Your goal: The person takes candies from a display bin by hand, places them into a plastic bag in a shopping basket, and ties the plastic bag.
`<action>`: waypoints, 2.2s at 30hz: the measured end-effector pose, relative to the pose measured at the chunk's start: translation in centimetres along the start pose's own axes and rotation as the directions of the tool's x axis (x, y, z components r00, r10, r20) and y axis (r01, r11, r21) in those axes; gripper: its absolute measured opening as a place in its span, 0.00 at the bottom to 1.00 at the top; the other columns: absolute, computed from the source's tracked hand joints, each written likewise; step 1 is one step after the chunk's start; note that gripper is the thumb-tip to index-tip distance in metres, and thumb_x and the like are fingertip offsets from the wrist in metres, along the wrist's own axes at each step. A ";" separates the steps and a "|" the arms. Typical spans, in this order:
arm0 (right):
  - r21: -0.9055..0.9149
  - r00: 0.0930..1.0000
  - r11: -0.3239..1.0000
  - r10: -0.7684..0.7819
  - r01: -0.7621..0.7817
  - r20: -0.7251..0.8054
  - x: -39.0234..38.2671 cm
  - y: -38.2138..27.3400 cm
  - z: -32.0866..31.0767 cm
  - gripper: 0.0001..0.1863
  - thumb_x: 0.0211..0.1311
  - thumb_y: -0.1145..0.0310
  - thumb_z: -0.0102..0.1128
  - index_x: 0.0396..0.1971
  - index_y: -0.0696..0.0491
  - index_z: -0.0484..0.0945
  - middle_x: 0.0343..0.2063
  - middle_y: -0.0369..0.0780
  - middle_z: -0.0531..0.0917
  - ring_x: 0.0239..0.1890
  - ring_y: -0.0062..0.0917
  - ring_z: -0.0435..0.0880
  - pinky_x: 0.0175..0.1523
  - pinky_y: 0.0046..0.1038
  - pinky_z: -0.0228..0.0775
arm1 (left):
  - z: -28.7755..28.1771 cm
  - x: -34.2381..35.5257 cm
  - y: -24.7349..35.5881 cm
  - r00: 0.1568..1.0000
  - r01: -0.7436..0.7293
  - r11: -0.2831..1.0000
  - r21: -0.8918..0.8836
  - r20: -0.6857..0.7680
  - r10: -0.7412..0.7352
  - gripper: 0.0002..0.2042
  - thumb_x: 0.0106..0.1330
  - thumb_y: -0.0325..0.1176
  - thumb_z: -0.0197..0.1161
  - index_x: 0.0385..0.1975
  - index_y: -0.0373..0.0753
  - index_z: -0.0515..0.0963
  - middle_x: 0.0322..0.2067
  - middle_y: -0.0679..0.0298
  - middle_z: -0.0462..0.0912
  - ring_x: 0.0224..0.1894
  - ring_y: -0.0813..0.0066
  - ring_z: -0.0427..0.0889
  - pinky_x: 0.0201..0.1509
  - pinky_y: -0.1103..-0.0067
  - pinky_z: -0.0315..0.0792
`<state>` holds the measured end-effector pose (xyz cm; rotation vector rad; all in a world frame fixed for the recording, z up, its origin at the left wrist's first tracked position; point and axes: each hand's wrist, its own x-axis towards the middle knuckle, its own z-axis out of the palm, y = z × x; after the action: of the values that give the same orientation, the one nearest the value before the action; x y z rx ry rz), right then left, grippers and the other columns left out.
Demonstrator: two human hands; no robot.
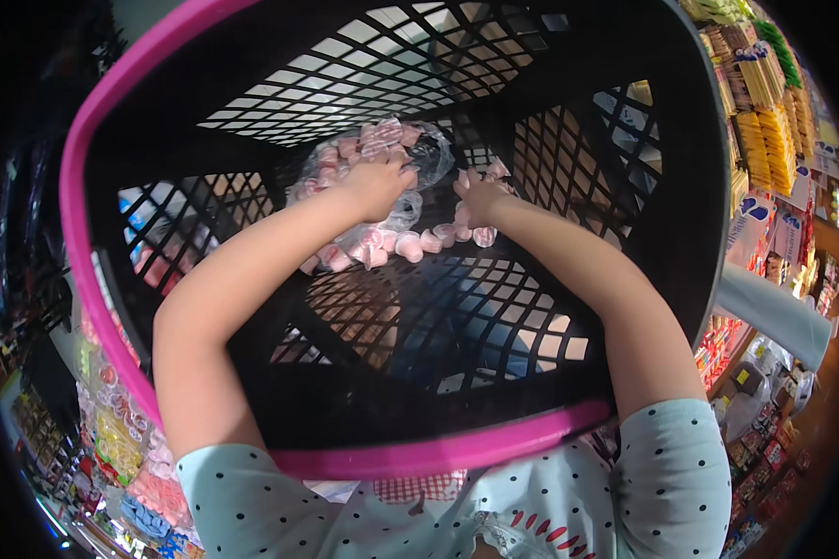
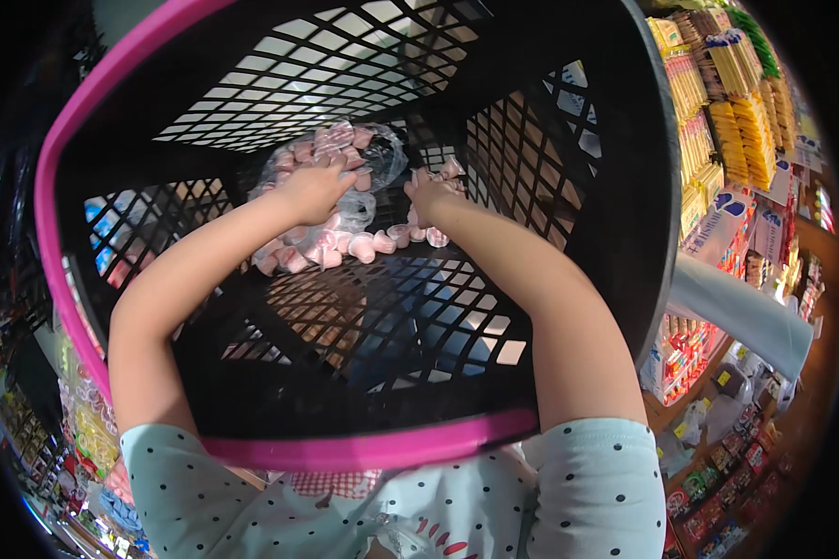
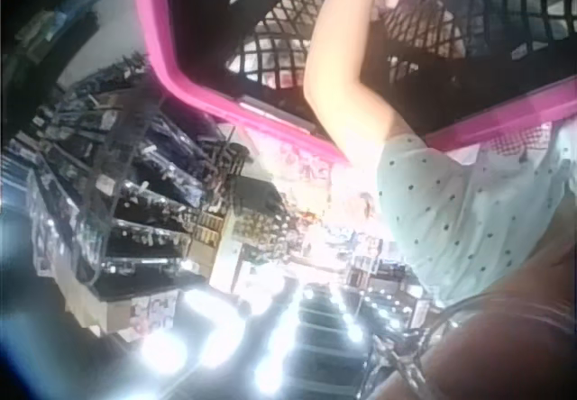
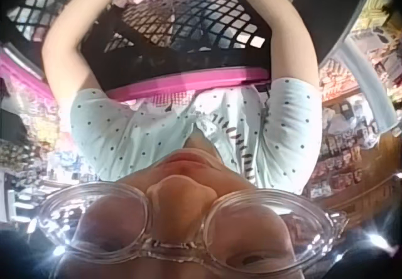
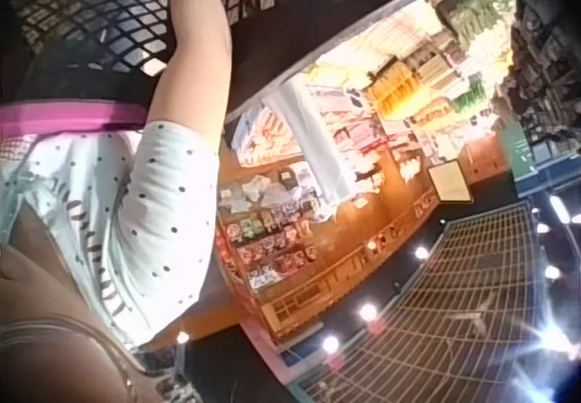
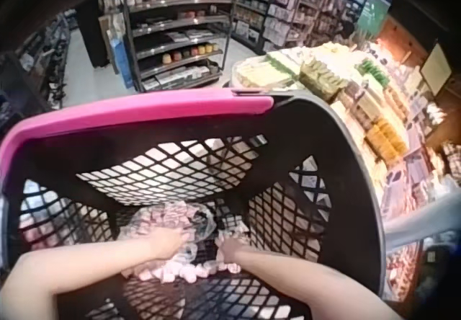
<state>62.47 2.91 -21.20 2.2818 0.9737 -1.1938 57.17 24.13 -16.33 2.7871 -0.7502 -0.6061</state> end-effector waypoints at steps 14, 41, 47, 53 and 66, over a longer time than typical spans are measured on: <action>0.433 0.973 0.896 0.178 -0.098 -0.148 2.6 -1.4 4.4 0.40 0.32 0.59 0.75 0.50 0.48 0.65 0.62 0.54 0.49 0.54 0.49 0.68 0.55 0.41 0.66 | 9.7 6.6 -0.6 0.980 0.178 0.984 -0.019 -0.086 -0.179 0.17 0.51 0.30 0.60 0.42 0.38 0.71 0.54 0.51 0.66 0.52 0.56 0.70 0.46 0.68 0.71; 0.399 0.955 0.915 0.069 0.054 -0.290 3.0 -0.9 4.1 0.20 0.46 0.78 0.57 0.42 0.48 0.78 0.57 0.50 0.57 0.55 0.46 0.67 0.56 0.39 0.66 | 12.1 8.1 -1.8 0.896 0.444 0.869 -0.217 0.108 -0.431 0.19 0.56 0.25 0.52 0.49 0.43 0.73 0.57 0.51 0.64 0.59 0.59 0.66 0.62 0.72 0.61; 0.318 0.956 0.942 -0.008 0.105 -0.292 2.4 0.0 4.2 0.16 0.46 0.79 0.57 0.38 0.51 0.78 0.55 0.50 0.60 0.55 0.47 0.67 0.54 0.39 0.68 | 10.5 8.5 -1.2 0.901 0.432 0.877 -0.209 0.151 -0.407 0.17 0.57 0.25 0.51 0.47 0.41 0.74 0.57 0.50 0.64 0.58 0.59 0.67 0.61 0.73 0.62; 0.201 0.949 0.964 -0.111 0.175 -0.296 3.0 0.3 4.9 0.13 0.46 0.78 0.58 0.35 0.52 0.79 0.53 0.48 0.60 0.55 0.46 0.67 0.54 0.39 0.69 | 10.3 7.7 -0.8 0.947 0.319 0.947 -0.043 0.065 -0.315 0.13 0.55 0.24 0.52 0.40 0.36 0.77 0.59 0.46 0.61 0.53 0.56 0.72 0.53 0.73 0.70; 0.196 0.950 0.960 -0.140 0.200 -0.280 3.3 0.6 4.9 0.13 0.52 0.73 0.56 0.40 0.52 0.78 0.51 0.48 0.61 0.53 0.44 0.69 0.54 0.40 0.68 | 10.1 6.9 -2.1 0.962 0.227 0.967 -0.115 0.183 -0.204 0.16 0.50 0.22 0.56 0.41 0.38 0.75 0.56 0.45 0.63 0.45 0.57 0.78 0.45 0.71 0.75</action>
<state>61.46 0.88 -26.62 2.6309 1.2103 -1.1350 59.18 21.58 -28.31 2.7354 -0.4155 -0.9081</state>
